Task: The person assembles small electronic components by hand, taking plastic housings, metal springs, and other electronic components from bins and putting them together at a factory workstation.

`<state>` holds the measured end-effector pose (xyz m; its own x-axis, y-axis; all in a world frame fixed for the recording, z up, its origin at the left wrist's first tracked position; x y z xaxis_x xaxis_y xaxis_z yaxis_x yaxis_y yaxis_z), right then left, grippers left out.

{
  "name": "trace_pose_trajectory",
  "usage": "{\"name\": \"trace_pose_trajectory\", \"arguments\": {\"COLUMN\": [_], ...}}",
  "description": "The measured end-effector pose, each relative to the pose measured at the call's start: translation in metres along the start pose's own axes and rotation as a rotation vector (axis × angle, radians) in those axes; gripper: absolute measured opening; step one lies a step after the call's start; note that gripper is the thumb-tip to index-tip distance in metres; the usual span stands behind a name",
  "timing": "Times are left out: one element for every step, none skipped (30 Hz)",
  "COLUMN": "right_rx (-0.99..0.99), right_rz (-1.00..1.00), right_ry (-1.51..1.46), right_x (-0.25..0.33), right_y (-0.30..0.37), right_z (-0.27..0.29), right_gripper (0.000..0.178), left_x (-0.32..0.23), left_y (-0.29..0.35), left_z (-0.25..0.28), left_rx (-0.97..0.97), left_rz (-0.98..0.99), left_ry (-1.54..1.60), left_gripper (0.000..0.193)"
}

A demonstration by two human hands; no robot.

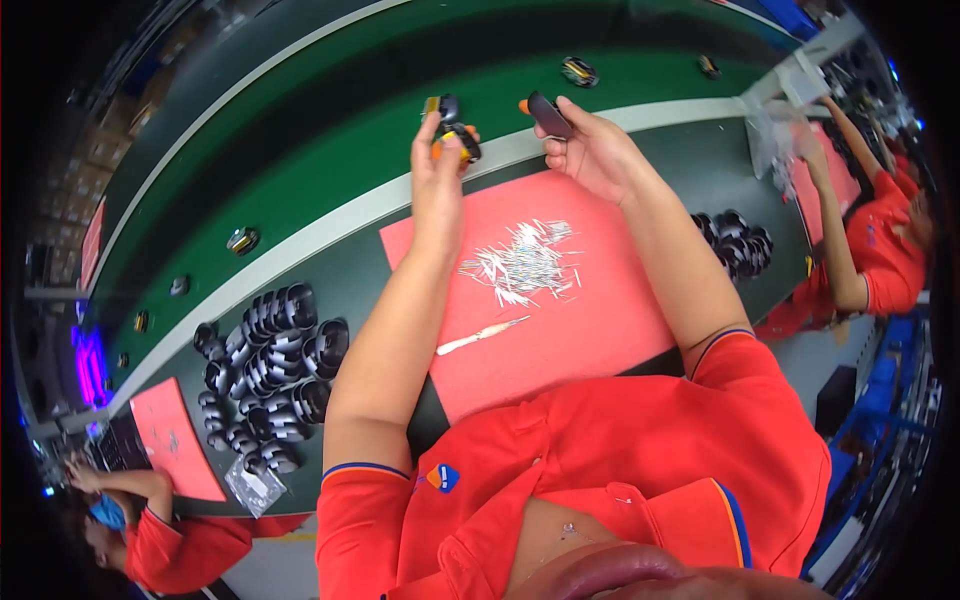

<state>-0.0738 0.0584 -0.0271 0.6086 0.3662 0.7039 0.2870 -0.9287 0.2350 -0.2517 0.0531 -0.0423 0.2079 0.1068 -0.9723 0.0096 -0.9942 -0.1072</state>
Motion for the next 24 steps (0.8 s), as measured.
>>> {"name": "trace_pose_trajectory", "arguments": {"right_rx": [0.015, 0.027, 0.043, 0.051, 0.024, -0.004, -0.004, 0.013, 0.030, 0.028, 0.016, 0.005, 0.003, -0.032, -0.067, -0.068, -0.073, -0.077, -0.078, -0.084, -0.089, -0.087, -0.078, -0.069], "right_rz": [-0.002, -0.003, -0.033, -0.042, -0.024, -0.004, -0.008, 0.003, 0.014, 0.012, 0.086, 0.160, 0.157, 0.229, 0.301, 0.297, 0.307, 0.317, 0.315, 0.305, 0.294, 0.293, 0.327, 0.361], "right_ry": [-0.031, -0.062, -0.120, -0.117, -0.130, -0.144, -0.142, -0.137, -0.132, -0.132, -0.069, -0.005, -0.005, 0.164, 0.334, 0.333, 0.340, 0.347, 0.348, 0.354, 0.360, 0.360, 0.403, 0.446], "right_x": [-0.005, -0.009, -0.013, -0.018, -0.020, -0.022, -0.024, -0.025, -0.025, -0.026, -0.022, -0.017, -0.018, -0.012, -0.007, -0.009, -0.008, -0.008, -0.008, -0.009, -0.010, -0.012, -0.011, -0.010], "right_y": [-0.003, -0.006, -0.007, -0.007, -0.006, -0.007, -0.007, -0.007, -0.007, -0.007, -0.007, -0.006, -0.007, -0.007, -0.006, -0.004, 0.000, 0.002, 0.002, 0.000, 0.000, -0.001, 0.000, -0.001], "right_z": [-0.007, -0.012, -0.015, -0.018, -0.018, -0.018, -0.018, -0.019, -0.021, -0.022, -0.022, -0.022, -0.020, -0.018, -0.017, -0.019, -0.024, -0.027, -0.026, -0.024, -0.022, -0.022, -0.024, -0.026], "right_gripper": [0.040, 0.040, 0.037, 0.037, 0.035, 0.034, 0.034, 0.032, 0.031, 0.031, 0.031, 0.031, 0.031, 0.033, 0.036, 0.036, 0.039, 0.043, 0.043, 0.043, 0.044, 0.044, 0.044, 0.045], "left_x": [0.000, -0.001, -0.003, -0.004, -0.001, -0.001, -0.001, -0.001, -0.001, -0.002, -0.002, -0.001, 0.000, 0.001, 0.002, 0.006, 0.010, 0.010, 0.009, 0.009, 0.010, 0.012, 0.014, 0.014], "left_y": [0.000, 0.000, 0.001, 0.001, 0.000, -0.001, -0.001, -0.001, -0.001, -0.001, 0.000, 0.000, 0.000, 0.000, 0.001, 0.002, 0.004, 0.005, 0.006, 0.007, 0.007, 0.007, 0.006, 0.006], "left_z": [0.000, 0.002, 0.004, 0.005, 0.007, 0.010, 0.010, 0.009, 0.010, 0.008, 0.007, 0.007, 0.004, 0.001, 0.000, -0.002, -0.003, -0.002, -0.003, -0.005, -0.005, -0.003, -0.001, 0.001], "left_rx": [-0.006, -0.022, -0.027, -0.032, -0.039, -0.048, -0.029, -0.010, -0.013, 0.000, 0.013, 0.012, 0.041, 0.070, 0.068, 0.076, 0.083, 0.080, 0.091, 0.101, 0.099, 0.097, 0.095, 0.092], "left_rz": [0.000, -0.005, -0.014, -0.020, -0.011, -0.013, -0.016, -0.019, -0.016, -0.007, 0.001, 0.005, 0.006, 0.007, 0.010, 0.051, 0.091, 0.094, 0.099, 0.103, 0.104, 0.121, 0.139, 0.138], "left_ry": [0.000, -0.002, -0.015, -0.027, 0.014, 0.015, 0.007, 0.000, 0.002, 0.015, 0.029, 0.029, 0.066, 0.102, 0.103, 0.152, 0.203, 0.203, 0.199, 0.194, 0.196, 0.174, 0.151, 0.151], "left_gripper": [0.049, 0.049, 0.049, 0.050, 0.047, 0.047, 0.044, 0.042, 0.042, 0.039, 0.036, 0.036, 0.036, 0.036, 0.036, 0.035, 0.034, 0.034, 0.035, 0.035, 0.035, 0.037, 0.039, 0.039]}}
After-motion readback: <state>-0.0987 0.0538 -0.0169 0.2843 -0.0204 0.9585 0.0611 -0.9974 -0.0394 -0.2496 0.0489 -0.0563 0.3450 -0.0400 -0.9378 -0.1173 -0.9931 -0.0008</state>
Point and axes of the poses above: each hand's wrist, its own y-axis away from the middle knuckle, its own z-axis out of the back of the hand, x = y × z, the point moved 8 cm from there along -y, towards the middle knuckle, and after that the axes turned 15 degrees about -y, right-handed, at the moved point
